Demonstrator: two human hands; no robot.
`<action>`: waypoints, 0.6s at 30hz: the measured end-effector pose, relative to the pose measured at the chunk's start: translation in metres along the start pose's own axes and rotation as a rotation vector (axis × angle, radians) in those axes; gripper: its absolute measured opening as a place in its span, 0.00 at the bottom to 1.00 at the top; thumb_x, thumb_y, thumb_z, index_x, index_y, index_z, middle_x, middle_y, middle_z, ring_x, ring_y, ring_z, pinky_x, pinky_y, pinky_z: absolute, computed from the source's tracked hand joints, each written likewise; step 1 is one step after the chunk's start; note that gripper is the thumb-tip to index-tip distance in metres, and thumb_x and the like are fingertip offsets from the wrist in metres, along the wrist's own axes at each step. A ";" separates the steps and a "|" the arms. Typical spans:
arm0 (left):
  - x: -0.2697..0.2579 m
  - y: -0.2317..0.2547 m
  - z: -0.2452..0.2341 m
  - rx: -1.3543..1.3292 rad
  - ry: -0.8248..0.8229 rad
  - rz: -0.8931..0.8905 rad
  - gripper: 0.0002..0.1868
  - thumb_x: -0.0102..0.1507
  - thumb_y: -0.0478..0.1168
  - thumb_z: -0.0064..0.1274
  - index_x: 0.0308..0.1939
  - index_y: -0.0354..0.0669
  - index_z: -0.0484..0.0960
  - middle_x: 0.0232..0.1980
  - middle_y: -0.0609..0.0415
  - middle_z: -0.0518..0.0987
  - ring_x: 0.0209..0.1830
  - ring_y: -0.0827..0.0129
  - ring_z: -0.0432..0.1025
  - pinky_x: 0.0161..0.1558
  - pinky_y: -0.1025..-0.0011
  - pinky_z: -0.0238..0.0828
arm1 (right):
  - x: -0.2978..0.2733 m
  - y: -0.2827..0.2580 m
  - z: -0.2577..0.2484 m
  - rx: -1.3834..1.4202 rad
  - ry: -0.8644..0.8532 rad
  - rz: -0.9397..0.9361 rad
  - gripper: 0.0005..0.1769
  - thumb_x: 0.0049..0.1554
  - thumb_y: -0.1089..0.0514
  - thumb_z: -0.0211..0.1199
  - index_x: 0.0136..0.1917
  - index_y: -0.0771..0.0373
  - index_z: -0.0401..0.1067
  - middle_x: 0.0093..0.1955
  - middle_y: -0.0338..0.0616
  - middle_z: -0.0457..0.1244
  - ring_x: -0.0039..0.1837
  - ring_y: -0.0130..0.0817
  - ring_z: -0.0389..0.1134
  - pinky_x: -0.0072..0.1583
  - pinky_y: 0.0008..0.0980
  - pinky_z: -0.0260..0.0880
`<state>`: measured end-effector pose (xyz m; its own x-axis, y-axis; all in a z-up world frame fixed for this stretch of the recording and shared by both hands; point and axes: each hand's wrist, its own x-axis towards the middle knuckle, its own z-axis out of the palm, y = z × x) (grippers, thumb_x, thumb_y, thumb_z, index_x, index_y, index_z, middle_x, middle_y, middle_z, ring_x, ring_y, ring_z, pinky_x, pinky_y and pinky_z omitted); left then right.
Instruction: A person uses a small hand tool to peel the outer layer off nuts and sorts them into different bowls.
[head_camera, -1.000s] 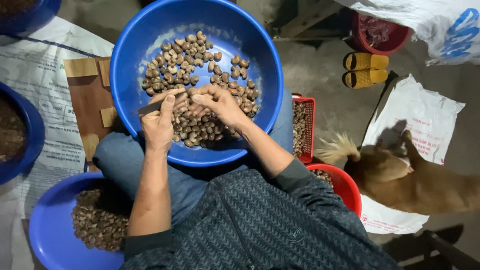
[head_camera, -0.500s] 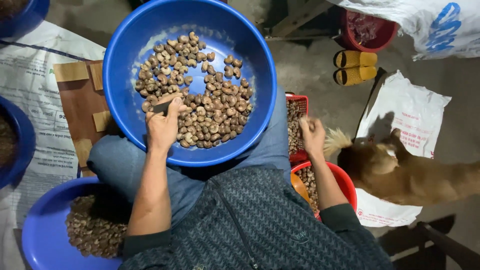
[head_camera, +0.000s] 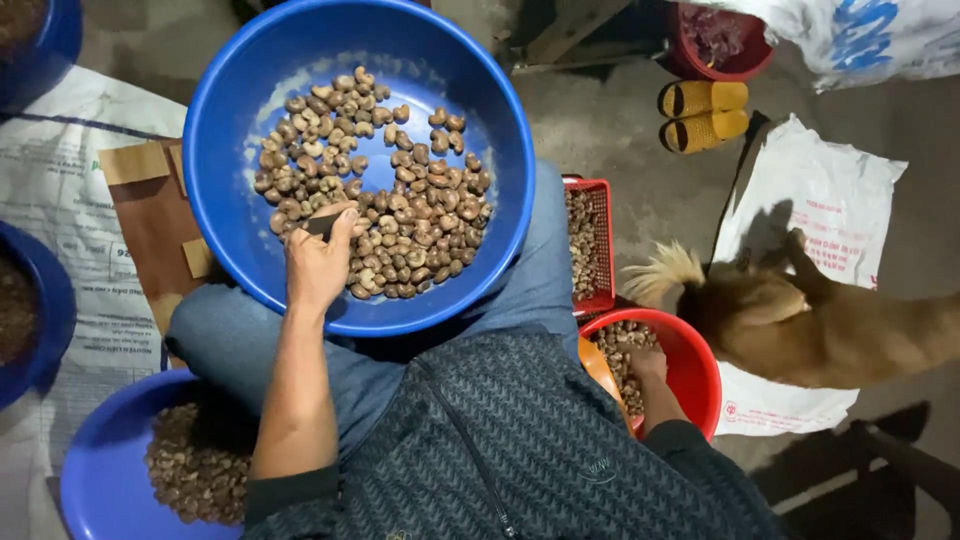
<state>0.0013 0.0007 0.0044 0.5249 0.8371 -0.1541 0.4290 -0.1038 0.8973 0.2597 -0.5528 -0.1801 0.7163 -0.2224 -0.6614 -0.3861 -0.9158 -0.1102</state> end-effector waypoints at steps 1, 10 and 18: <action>0.000 0.003 0.000 0.001 0.004 0.001 0.10 0.72 0.42 0.53 0.52 0.46 0.87 0.34 0.47 0.85 0.41 0.59 0.82 0.44 0.61 0.78 | 0.059 0.046 -0.007 0.000 -0.001 -0.004 0.64 0.48 0.33 0.70 0.85 0.64 0.45 0.79 0.62 0.54 0.78 0.58 0.56 0.76 0.57 0.51; -0.001 0.013 -0.001 0.010 0.016 -0.009 0.11 0.72 0.42 0.52 0.52 0.44 0.87 0.34 0.46 0.85 0.40 0.58 0.82 0.42 0.61 0.78 | -0.126 -0.272 -0.024 0.544 0.208 -1.023 0.19 0.70 0.59 0.55 0.69 0.75 0.62 0.65 0.68 0.61 0.69 0.64 0.62 0.67 0.61 0.69; -0.002 0.003 -0.007 0.029 0.067 0.029 0.12 0.73 0.39 0.49 0.55 0.42 0.85 0.38 0.44 0.86 0.43 0.56 0.82 0.44 0.61 0.78 | -0.251 -0.409 0.048 0.270 -0.070 -1.854 0.14 0.62 0.56 0.66 0.61 0.59 0.76 0.53 0.50 0.71 0.57 0.46 0.74 0.61 0.41 0.74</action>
<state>-0.0034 0.0027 0.0099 0.4871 0.8677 -0.0994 0.4362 -0.1432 0.8884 0.2104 -0.1066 -0.0046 0.2590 0.8811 0.3958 0.6782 0.1259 -0.7240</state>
